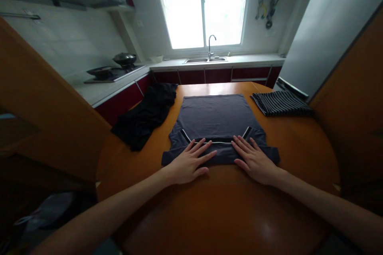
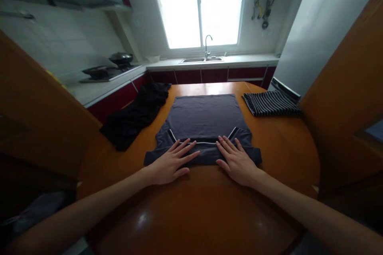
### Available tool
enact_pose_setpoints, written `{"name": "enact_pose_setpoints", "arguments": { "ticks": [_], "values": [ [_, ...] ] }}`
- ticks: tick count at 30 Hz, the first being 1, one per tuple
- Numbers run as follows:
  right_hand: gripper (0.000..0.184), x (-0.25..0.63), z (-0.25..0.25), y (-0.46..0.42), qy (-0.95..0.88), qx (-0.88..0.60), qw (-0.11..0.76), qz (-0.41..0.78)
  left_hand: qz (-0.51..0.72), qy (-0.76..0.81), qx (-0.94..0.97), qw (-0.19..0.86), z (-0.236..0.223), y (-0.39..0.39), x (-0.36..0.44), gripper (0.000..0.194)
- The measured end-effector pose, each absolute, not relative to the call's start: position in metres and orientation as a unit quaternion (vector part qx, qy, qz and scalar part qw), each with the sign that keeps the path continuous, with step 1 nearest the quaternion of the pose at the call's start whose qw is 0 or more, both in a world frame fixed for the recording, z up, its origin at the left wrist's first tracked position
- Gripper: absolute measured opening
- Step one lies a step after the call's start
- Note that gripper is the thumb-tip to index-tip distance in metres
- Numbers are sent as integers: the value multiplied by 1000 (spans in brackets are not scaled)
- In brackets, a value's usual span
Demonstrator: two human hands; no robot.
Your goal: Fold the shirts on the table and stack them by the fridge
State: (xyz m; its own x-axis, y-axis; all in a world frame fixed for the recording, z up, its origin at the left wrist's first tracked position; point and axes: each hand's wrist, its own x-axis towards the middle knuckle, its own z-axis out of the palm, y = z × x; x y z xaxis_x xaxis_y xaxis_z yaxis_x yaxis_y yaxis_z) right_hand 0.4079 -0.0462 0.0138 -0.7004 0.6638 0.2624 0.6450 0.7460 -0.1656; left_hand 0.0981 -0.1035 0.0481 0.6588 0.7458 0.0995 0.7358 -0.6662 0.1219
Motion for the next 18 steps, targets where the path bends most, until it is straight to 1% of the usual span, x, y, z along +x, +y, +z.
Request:
{"name": "enact_pose_setpoints", "arguments": {
  "ticks": [3,7,11,18],
  "values": [
    [62,392,22,-59,-926,-332,178,32,83,375,922,52,52,-105,111,68],
    [67,373,25,-73,-947,-270,153,83,78,360,926,84,49,-107,121,73],
    [70,372,20,-72,-946,-273,140,105,73,380,918,90,45,-107,118,76],
    [67,374,19,-75,-943,-279,155,94,73,390,914,79,45,-112,118,79]
  ]
}}
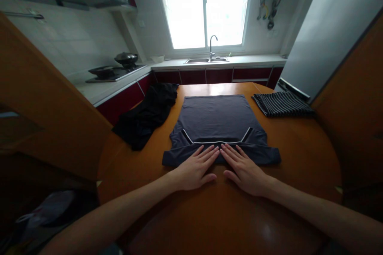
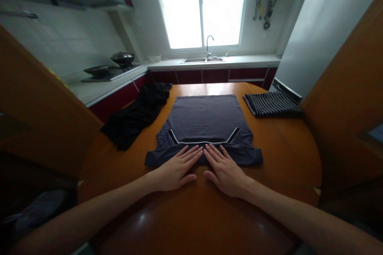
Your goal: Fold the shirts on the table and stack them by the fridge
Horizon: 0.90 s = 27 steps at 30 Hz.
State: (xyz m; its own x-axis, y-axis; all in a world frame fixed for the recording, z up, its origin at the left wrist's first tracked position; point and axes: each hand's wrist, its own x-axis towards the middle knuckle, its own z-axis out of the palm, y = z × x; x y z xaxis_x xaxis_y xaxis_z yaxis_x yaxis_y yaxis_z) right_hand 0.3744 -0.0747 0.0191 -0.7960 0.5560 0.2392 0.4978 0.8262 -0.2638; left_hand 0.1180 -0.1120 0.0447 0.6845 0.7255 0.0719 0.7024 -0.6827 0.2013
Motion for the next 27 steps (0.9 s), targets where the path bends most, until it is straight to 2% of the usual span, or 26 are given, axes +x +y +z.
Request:
{"name": "enact_pose_setpoints", "arguments": {
  "ticks": [5,8,10,14,18,21,23,27],
  "values": [
    [52,375,23,-54,-909,-344,228,63,114,442,889,35,50,-95,116,57],
    [50,375,28,-27,-873,-412,256,46,129,509,851,14,54,-76,118,55],
    [51,372,29,-15,-862,-437,256,36,130,507,852,8,53,-70,122,55],
    [49,364,25,-16,-884,-400,241,20,105,397,912,16,48,-77,131,53],
    [49,361,15,-25,-898,-391,198,25,71,364,927,61,40,-91,131,72],
    [49,361,11,-25,-897,-406,173,31,73,373,922,72,37,-95,130,80],
    [49,361,13,-23,-893,-417,168,30,77,377,920,76,38,-95,131,78],
    [50,365,20,-20,-877,-447,172,26,84,393,913,75,40,-93,135,61]
  ]
}}
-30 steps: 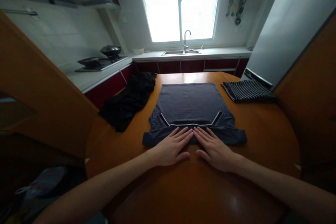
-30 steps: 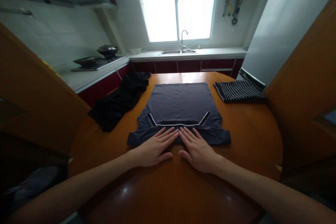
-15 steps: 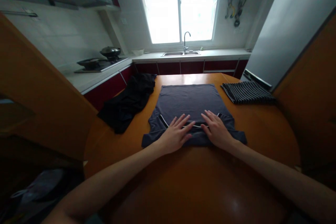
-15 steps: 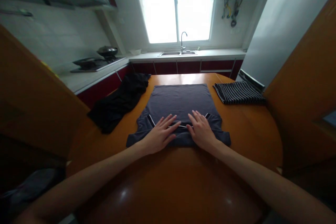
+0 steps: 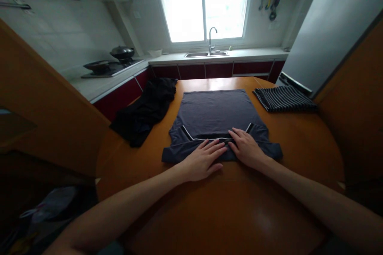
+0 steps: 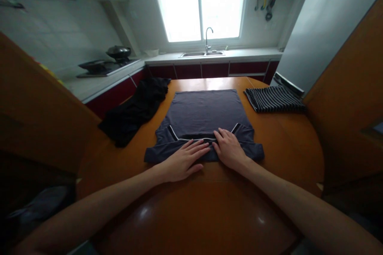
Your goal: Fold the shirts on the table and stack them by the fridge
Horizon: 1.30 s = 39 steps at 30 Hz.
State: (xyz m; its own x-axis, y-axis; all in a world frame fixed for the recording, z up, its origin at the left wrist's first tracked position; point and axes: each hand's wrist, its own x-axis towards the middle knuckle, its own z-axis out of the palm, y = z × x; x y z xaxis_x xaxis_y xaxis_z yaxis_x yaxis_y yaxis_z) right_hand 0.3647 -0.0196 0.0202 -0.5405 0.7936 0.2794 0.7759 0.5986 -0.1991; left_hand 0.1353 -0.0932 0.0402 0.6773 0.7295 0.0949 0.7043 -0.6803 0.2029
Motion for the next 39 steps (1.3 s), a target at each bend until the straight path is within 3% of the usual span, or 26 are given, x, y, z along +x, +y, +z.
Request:
{"name": "enact_pose_setpoints", "arguments": {
  "ticks": [8,14,18,24,31,34,39],
  "values": [
    [38,374,35,-14,-844,-513,157,18,78,375,920,77,41,-93,140,68],
    [33,379,37,-10,-846,-515,136,27,167,517,839,21,48,-73,120,46],
    [30,384,34,-3,-851,-501,141,63,123,617,777,7,42,-51,96,42],
    [20,385,31,6,-827,-492,211,173,185,603,769,103,40,-35,82,24],
    [9,402,65,-27,-820,-388,324,270,278,485,796,232,87,-86,92,13],
    [16,418,76,-59,-862,-325,292,257,251,444,829,229,94,-123,94,9],
    [34,436,67,-107,-947,-201,157,197,170,308,923,157,77,-171,94,20]
  ]
}}
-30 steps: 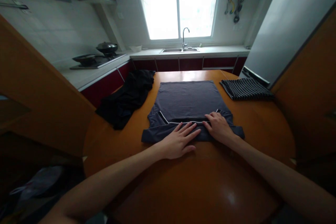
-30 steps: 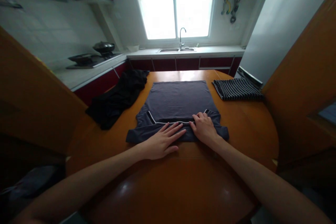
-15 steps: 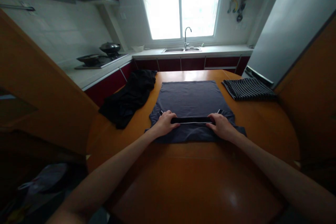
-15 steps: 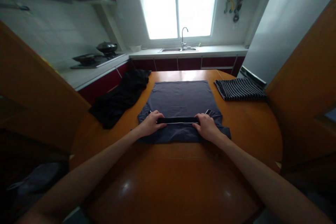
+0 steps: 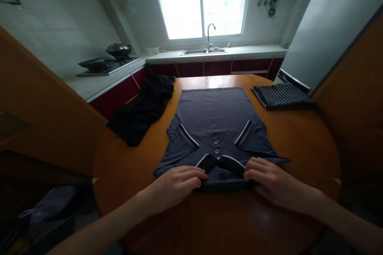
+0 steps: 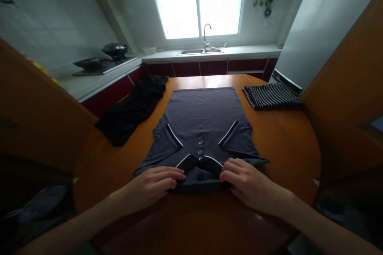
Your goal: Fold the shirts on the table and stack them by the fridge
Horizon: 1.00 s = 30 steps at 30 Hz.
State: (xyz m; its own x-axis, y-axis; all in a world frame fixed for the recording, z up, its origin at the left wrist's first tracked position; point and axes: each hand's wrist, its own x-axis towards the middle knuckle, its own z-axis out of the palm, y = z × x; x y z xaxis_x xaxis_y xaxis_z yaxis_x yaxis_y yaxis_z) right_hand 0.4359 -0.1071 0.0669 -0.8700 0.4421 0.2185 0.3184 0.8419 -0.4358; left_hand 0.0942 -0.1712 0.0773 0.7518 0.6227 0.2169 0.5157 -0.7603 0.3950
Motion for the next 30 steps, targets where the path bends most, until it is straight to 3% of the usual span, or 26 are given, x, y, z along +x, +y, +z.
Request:
{"name": "enact_pose_setpoints", "arguments": {
  "ticks": [3,6,11,16,30],
  "values": [
    [27,439,61,-120,-961,-183,113,176,132,263,944,149,75,-183,93,10],
    [15,433,66,-120,-955,-198,133,175,149,275,936,161,84,-179,96,17],
    [43,404,66,-108,-934,-262,206,127,167,372,906,117,82,-152,118,41],
    [75,387,39,-108,-952,-254,124,116,70,383,912,132,57,-144,128,79],
    [87,398,41,-121,-956,-241,94,136,49,359,919,155,57,-157,124,85]
  ]
}}
